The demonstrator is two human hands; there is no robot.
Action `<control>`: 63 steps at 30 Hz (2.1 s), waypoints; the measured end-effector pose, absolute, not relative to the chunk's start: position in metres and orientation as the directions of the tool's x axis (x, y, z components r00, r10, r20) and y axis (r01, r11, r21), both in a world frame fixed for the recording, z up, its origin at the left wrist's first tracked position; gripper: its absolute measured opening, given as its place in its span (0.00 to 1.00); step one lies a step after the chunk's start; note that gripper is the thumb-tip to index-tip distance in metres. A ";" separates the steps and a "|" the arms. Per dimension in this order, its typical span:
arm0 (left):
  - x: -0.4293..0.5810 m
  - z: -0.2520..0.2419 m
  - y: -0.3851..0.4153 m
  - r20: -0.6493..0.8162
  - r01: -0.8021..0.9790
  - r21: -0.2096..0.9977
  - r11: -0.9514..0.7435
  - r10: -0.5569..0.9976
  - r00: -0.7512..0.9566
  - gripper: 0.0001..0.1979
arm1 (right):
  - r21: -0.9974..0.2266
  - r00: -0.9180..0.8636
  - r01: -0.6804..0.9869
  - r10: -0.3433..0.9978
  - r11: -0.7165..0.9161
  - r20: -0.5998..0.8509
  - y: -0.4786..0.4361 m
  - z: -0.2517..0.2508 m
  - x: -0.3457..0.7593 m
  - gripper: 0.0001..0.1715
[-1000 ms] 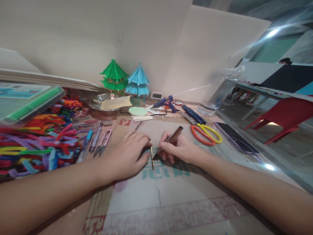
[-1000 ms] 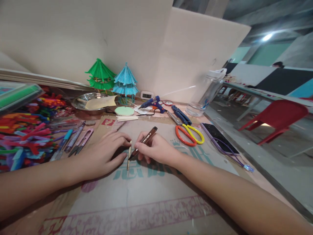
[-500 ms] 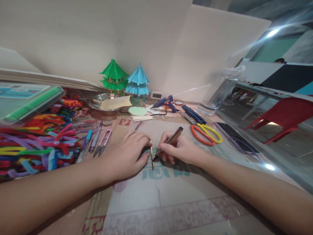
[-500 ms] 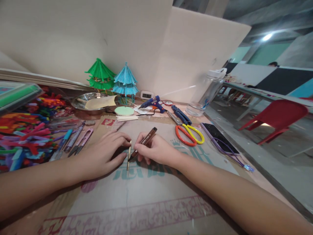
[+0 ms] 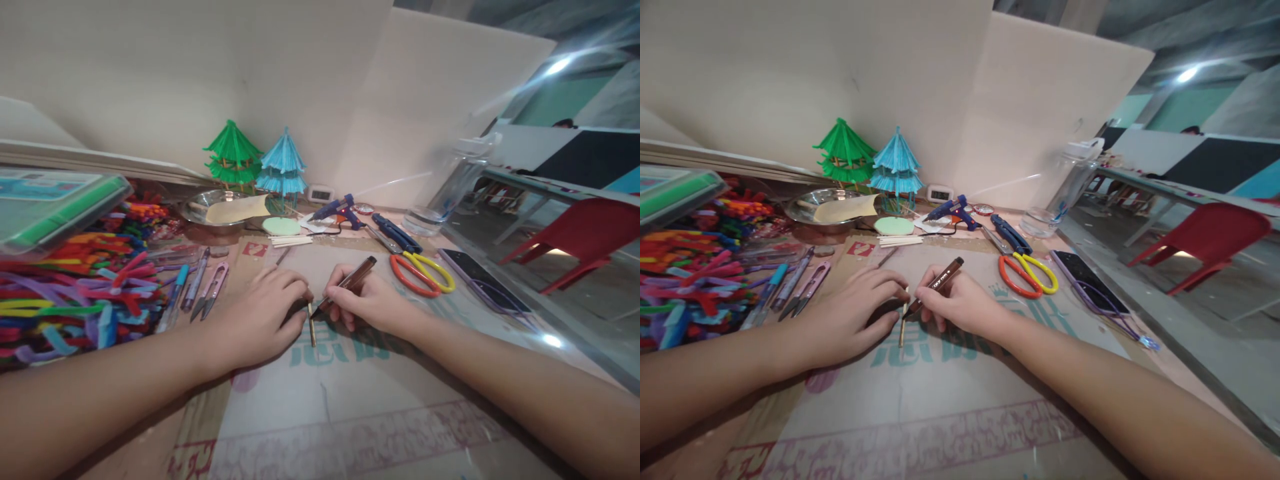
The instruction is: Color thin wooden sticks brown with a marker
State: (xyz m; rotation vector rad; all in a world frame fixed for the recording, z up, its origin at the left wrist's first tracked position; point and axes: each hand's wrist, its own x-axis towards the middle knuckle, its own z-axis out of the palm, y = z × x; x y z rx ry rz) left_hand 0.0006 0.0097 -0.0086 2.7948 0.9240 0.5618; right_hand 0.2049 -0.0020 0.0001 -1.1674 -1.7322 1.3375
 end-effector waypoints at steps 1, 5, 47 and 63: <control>0.001 -0.008 0.010 0.305 0.543 0.245 -0.803 0.595 0.744 0.08 | -0.962 -0.401 0.261 0.916 0.083 -0.030 -0.002 0.000 0.205 0.12; 0.001 -0.008 0.010 0.321 0.541 0.222 -0.811 0.585 0.745 0.07 | -0.955 -0.474 0.281 0.879 0.098 -0.050 -0.004 0.000 0.208 0.13; 0.001 -0.009 0.010 0.322 0.536 0.233 -0.811 0.585 0.745 0.07 | -0.968 -0.538 0.244 0.838 0.052 -0.091 -0.009 0.002 0.208 0.14; 0.001 -0.009 0.010 0.327 0.544 0.225 -0.809 0.588 0.739 0.05 | -0.963 -0.430 0.254 0.902 0.093 -0.026 -0.003 0.000 0.206 0.12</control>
